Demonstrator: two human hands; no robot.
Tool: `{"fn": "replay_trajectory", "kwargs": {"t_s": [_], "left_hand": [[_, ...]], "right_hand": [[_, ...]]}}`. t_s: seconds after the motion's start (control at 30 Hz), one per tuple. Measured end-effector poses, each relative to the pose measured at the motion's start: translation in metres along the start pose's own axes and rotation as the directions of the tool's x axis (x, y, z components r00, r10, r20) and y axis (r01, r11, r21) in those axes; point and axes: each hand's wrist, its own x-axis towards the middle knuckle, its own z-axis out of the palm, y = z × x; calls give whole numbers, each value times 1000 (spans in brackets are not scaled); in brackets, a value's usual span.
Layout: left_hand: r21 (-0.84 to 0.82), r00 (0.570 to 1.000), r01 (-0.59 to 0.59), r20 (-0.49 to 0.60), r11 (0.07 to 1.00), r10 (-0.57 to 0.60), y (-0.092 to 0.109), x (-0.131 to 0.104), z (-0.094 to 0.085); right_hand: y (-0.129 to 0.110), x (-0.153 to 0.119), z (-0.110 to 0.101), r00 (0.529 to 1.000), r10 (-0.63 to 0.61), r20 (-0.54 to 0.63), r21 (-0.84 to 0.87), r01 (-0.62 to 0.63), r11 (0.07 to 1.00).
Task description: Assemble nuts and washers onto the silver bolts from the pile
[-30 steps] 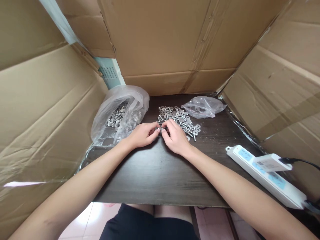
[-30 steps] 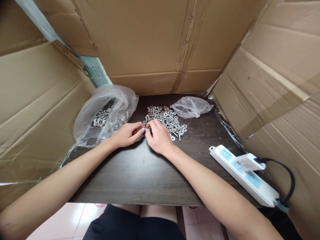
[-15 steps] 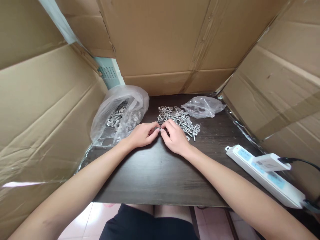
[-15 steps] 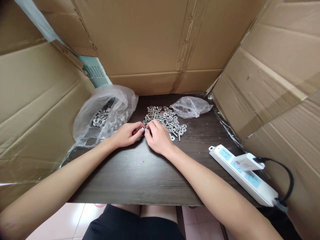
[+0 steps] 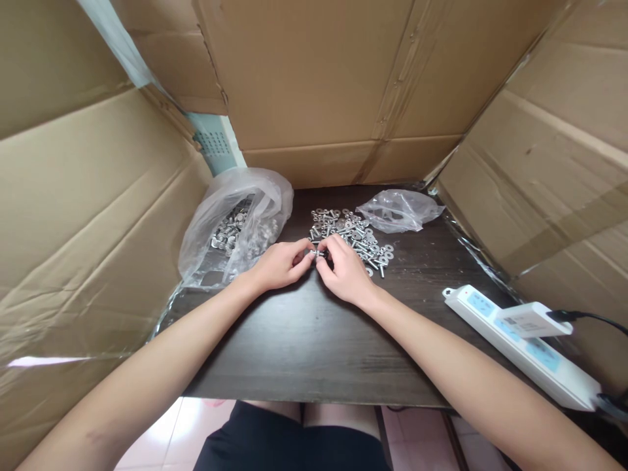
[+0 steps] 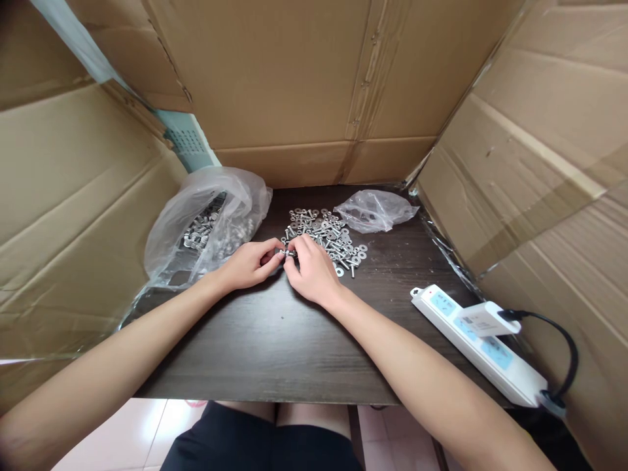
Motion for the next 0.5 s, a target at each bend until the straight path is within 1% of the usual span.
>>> {"fn": "replay_trajectory", "kwargs": {"t_s": [0.27,0.5], "left_hand": [[-32,1000,0,8,999,0,-1,0,0],[-48,1000,17,-7,999,-18,-3,1,0]], "right_hand": [[-2,0,-1,999,-8,34,-12,8,1000],[1,0,0,999,-17,30,2,17,1000]]}}
